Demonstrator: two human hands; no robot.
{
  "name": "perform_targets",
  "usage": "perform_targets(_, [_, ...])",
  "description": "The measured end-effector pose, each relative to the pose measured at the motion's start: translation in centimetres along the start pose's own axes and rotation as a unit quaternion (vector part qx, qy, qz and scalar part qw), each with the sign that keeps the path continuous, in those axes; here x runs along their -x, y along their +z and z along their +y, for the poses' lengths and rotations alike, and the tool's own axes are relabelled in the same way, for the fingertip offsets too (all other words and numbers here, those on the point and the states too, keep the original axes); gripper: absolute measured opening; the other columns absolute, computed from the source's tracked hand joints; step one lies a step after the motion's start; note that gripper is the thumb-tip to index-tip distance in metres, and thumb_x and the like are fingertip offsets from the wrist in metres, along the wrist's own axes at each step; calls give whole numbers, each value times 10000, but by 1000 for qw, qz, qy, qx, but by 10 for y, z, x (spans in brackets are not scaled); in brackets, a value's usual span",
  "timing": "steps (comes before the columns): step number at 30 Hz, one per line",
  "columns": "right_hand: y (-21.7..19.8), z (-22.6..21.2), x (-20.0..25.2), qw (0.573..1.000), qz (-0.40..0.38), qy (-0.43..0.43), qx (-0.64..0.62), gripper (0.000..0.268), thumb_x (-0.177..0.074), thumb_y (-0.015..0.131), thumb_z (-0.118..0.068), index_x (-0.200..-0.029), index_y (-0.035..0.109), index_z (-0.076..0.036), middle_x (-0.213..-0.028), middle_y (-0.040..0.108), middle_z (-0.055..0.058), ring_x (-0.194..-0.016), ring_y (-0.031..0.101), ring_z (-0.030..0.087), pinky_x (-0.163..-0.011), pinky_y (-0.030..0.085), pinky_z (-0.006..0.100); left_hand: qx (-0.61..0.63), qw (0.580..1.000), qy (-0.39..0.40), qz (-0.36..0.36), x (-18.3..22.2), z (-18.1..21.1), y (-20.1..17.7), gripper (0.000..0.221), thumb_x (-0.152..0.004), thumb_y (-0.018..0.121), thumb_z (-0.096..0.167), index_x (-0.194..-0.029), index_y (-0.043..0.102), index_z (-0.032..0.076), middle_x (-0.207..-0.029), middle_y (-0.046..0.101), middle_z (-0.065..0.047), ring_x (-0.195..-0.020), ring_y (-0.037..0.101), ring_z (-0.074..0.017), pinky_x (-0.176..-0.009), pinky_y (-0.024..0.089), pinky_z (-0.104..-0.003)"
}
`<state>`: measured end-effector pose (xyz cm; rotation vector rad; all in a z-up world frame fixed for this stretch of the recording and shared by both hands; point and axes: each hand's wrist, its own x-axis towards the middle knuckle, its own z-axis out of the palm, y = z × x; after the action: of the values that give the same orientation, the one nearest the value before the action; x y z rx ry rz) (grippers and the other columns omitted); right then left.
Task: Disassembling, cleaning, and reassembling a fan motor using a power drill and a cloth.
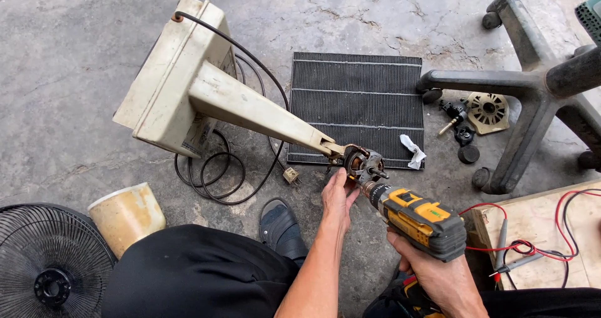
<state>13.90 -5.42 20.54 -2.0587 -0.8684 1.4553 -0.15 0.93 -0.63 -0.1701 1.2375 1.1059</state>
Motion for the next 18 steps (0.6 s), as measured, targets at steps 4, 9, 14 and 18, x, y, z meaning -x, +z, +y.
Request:
perform_targets(4, [-3,13,-3,1000,1,-5,6,286,-902,848,51,-1186,832,83,-777,735,188,-542,579,252,-483,480,379,71,997,-28,2,2,1,3,689,-982,737,293,-1592,570,19,-1580,621,-244,-1440,625,-388,-1238,536,-499])
perform_targets(9, [-2,8,-7,999,4,-30,17,250,-892,837,53,-1138,818,91,-636,680,169,-472,555,224,-419,452,365,124,991,-43,-22,3,4,3,718,-943,760,247,-1581,559,-13,-1569,614,-307,-1464,604,-436,-1242,518,-533])
perform_targets(14, [-2,11,-11,999,-2,-31,12,251,-896,844,24,-1140,841,83,-627,672,161,-469,526,213,-413,431,363,131,990,-44,-20,4,5,3,695,-948,758,225,-1575,560,-3,-1504,637,-278,-1397,637,-398,-1229,543,-516])
perform_targets(18, [-2,5,-7,1000,-3,-20,-3,306,-886,849,34,-1183,817,98,-673,678,177,-489,532,224,-426,439,368,130,990,-47,-17,1,2,2,795,-902,792,249,-1609,527,-2,-1605,574,-299,-1494,566,-444,-1266,487,-545])
